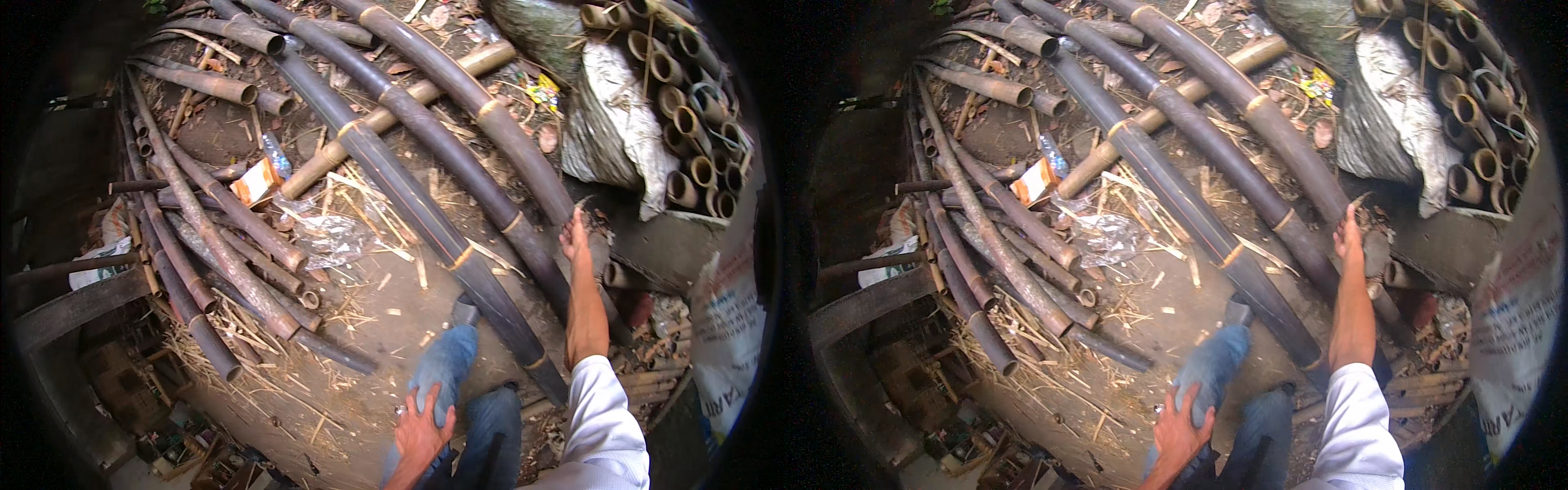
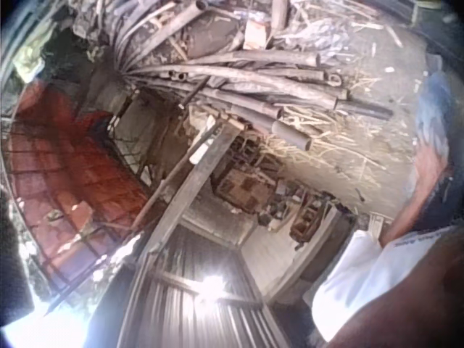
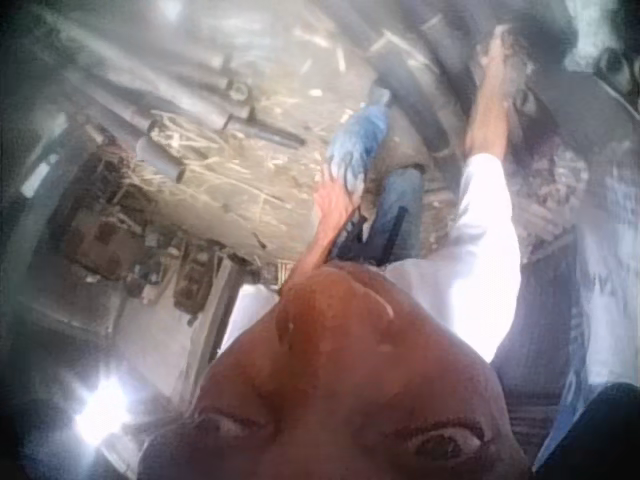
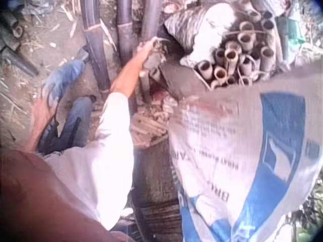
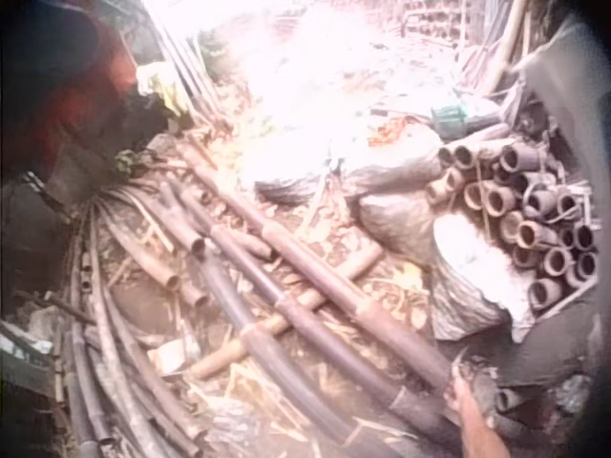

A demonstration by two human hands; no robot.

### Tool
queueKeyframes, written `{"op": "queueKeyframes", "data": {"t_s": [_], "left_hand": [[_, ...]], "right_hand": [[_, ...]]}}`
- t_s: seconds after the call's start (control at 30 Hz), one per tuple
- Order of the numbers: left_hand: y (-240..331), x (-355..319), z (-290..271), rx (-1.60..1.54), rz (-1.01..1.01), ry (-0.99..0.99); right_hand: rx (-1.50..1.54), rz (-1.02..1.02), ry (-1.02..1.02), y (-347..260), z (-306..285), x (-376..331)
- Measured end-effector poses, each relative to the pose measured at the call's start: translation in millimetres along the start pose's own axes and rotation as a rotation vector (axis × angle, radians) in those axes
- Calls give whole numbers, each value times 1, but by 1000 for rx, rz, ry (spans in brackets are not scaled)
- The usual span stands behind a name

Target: The person sits on the ground and splits bamboo into thin strips using a knife. They bundle the strips, place them aside, and then handle larger bamboo poles, moving them around the workspace.

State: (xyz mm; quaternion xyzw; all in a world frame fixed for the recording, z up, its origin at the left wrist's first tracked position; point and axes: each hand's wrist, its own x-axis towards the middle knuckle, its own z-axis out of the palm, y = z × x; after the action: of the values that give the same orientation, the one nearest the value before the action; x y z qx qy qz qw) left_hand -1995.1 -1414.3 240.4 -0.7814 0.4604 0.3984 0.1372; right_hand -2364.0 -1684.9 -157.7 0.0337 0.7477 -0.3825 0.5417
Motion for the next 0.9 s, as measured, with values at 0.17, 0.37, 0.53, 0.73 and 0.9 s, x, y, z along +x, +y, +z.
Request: {"op": "queueKeyframes", "data": {"t_s": [0.17,0.37,0.53,0.73,0.9], "left_hand": [[1,-2,3,8,-28,-7],[-7,-30,23,16,5,1],[-33,-41,54,-205,51,18],[-47,58,22,-742,14,-68],[41,81,-86,-1454,-1,-317]], "right_hand": [[-100,28,-92,9,42,-26],[67,38,-100,70,62,-219],[97,64,-82,93,5,-386],[132,139,-134,91,-197,-536],[228,197,342,96,-385,-635]]}}
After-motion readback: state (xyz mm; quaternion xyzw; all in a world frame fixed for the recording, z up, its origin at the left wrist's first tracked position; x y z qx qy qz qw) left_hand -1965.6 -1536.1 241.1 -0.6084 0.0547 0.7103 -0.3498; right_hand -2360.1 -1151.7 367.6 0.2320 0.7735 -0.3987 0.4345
